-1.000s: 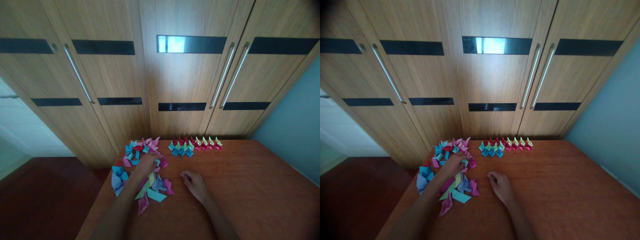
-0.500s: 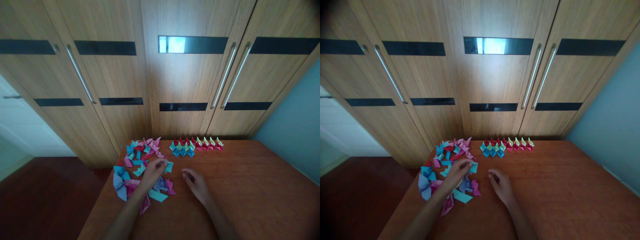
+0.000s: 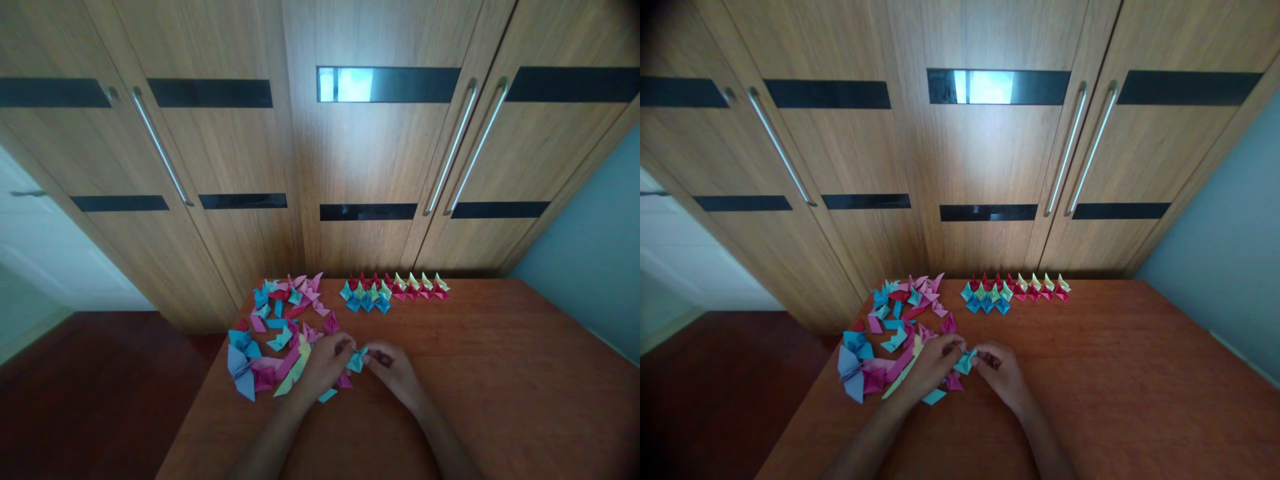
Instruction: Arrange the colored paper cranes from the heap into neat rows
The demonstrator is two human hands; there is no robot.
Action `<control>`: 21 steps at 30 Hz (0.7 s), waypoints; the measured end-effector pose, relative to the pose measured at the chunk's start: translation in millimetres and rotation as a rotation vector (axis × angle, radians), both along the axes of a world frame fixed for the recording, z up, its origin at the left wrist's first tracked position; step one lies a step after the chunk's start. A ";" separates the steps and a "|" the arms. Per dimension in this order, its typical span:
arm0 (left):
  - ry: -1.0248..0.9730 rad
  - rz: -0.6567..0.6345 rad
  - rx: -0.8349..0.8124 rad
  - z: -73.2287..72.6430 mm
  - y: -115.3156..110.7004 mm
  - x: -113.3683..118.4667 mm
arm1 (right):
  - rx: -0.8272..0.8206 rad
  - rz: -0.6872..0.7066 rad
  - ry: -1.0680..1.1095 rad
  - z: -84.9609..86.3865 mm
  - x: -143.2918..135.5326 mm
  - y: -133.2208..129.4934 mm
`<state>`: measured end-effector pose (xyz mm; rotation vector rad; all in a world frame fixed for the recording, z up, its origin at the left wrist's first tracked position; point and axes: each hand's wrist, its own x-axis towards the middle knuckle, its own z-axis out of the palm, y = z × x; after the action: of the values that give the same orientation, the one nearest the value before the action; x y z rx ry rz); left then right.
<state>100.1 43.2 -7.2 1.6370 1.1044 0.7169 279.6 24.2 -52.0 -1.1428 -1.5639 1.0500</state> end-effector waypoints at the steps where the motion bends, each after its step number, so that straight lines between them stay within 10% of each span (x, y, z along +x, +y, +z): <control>1: 0.011 0.004 0.045 2.5 -1.8 -0.5 | -0.029 0.006 0.014 -0.3 1.0 0.2; 21: 0.113 0.054 0.401 2.8 -28.5 17.7 | -0.200 -0.092 0.448 -4.1 25.2 4.1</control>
<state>117.8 14.7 -4.5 2.0116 1.1400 0.9363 304.8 28.3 -56.1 -1.0120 -1.0646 1.3158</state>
